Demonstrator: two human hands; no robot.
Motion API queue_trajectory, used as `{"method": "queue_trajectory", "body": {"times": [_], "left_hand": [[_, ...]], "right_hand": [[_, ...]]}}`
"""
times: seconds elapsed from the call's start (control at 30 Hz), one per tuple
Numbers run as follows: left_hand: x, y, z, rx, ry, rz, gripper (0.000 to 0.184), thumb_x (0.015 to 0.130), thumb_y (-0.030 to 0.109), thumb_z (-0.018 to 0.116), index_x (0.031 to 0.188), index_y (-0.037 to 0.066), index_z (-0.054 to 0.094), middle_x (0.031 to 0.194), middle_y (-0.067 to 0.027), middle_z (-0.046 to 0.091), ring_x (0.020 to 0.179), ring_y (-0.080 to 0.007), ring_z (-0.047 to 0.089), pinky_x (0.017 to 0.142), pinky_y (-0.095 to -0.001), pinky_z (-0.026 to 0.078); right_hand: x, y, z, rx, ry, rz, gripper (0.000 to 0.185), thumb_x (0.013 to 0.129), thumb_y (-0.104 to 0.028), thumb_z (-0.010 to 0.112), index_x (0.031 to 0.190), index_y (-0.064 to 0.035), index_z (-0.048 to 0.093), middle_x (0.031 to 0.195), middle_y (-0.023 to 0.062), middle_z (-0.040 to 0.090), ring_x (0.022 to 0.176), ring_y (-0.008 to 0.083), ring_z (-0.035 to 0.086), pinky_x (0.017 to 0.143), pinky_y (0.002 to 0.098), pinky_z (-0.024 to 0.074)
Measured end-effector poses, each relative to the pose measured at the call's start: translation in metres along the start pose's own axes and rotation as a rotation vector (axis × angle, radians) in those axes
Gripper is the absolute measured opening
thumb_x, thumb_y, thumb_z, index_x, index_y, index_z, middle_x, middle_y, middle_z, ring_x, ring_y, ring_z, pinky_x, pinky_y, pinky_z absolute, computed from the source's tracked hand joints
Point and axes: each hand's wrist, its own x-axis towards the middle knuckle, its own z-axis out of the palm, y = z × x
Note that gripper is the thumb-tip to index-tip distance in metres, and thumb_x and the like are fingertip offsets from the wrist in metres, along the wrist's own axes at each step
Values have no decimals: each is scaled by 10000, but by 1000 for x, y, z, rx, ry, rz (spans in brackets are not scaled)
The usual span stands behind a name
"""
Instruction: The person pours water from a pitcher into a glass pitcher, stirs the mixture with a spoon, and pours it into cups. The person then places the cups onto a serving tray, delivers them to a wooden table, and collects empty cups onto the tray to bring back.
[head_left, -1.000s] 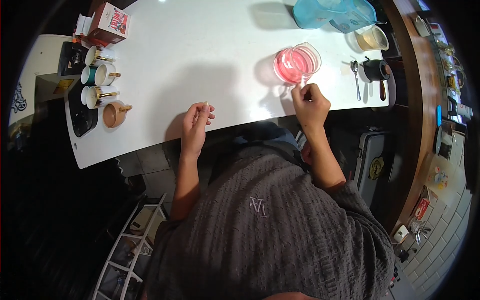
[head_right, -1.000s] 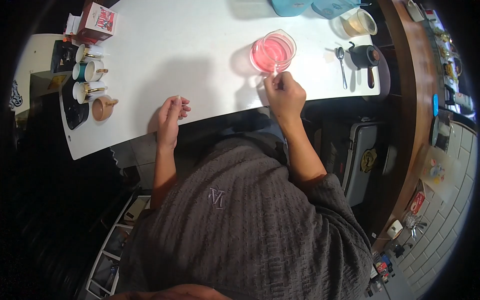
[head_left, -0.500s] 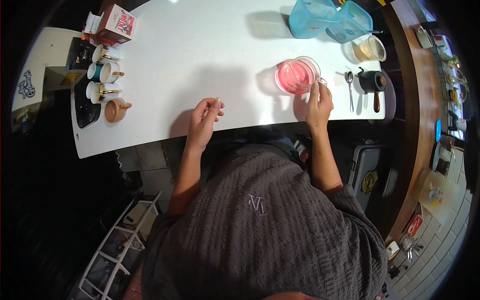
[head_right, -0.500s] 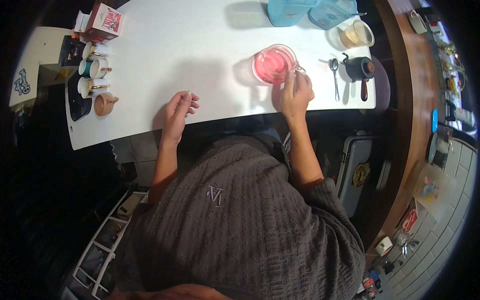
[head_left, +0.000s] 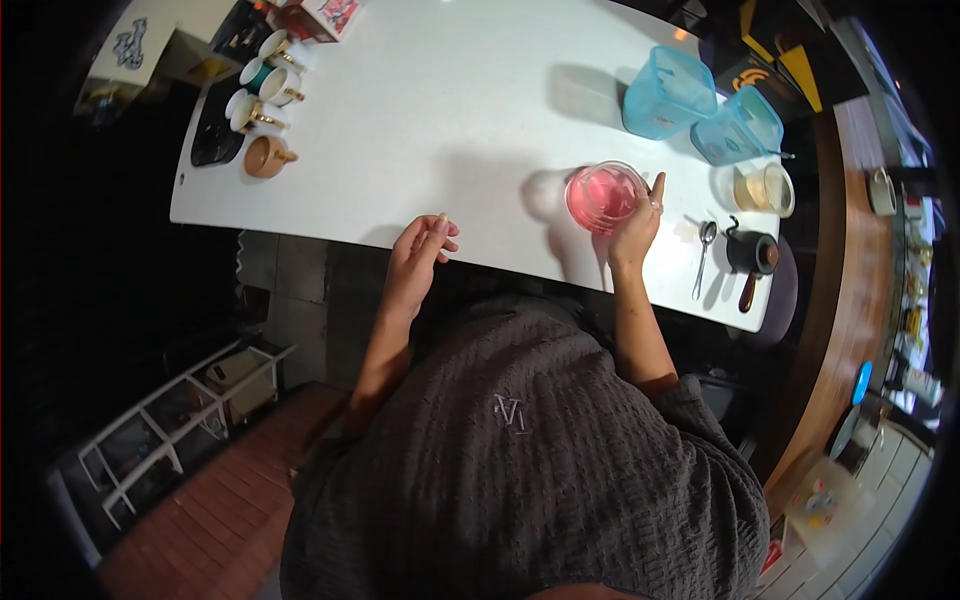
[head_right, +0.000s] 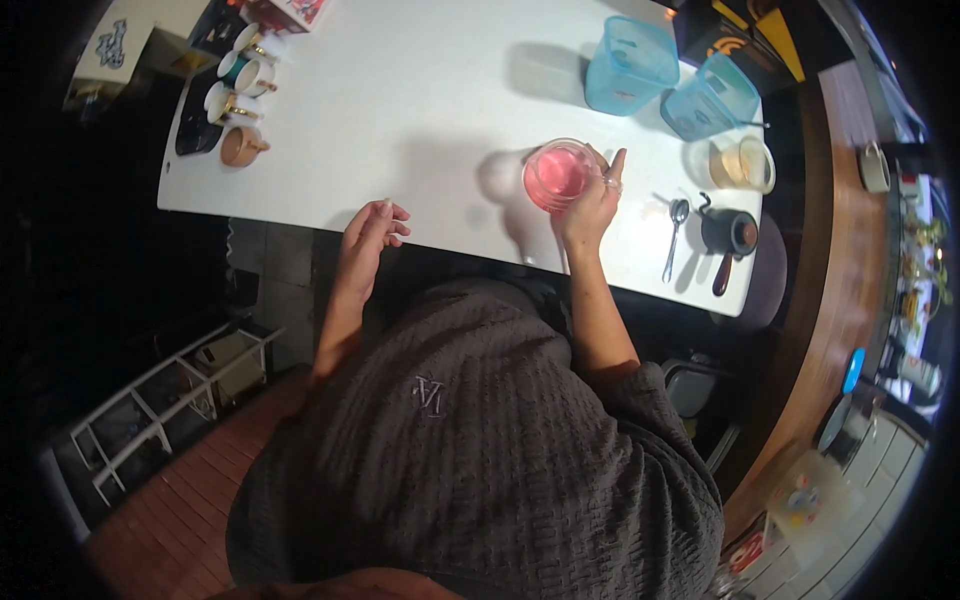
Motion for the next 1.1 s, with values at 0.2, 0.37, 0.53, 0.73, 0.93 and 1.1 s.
{"method": "queue_trajectory", "body": {"times": [0.2,0.37,0.53,0.73,0.93,1.1], "left_hand": [[-24,-12,-2,-121,170,-15,303,979,345,524,1015,53,600,952,-35,624,808,-105,582,705,-240,429],[-41,-20,6,-175,243,-24,284,996,324,492,1007,51,568,968,-57,612,843,-127,599,718,-256,441],[-57,-29,13,-204,290,-32,270,998,311,490,1003,53,571,963,-58,618,838,-126,604,707,-253,446],[-62,-25,6,-224,342,-29,253,996,294,498,998,54,577,961,-57,622,832,-125,609,702,-252,449],[-57,-26,-5,-255,352,-2,261,991,305,507,984,57,588,946,-45,626,810,-111,602,694,-244,444],[-43,-18,-33,-251,354,17,274,985,322,518,982,58,594,935,-34,627,789,-101,593,688,-239,439]], "right_hand": [[-2,-25,21,-84,-287,-72,551,961,-134,361,1425,133,231,1239,211,575,1158,238,529,998,323,404],[6,-29,19,-120,-549,-27,576,962,-194,388,1414,137,257,1286,199,557,1263,272,450,1103,364,274],[-2,-48,27,-24,-557,-14,595,957,-205,395,1408,155,248,1316,191,538,1268,271,447,1118,367,245],[7,-59,29,-34,-640,-11,582,949,-214,380,1383,164,289,1348,187,513,1320,269,389,1123,374,238],[3,-54,46,14,-625,-15,496,953,-239,397,1300,107,477,1398,202,466,1346,288,354,1119,380,239],[5,-47,70,39,-540,31,481,959,-278,402,1239,79,561,1446,217,408,1345,295,354,1077,369,292]]}}
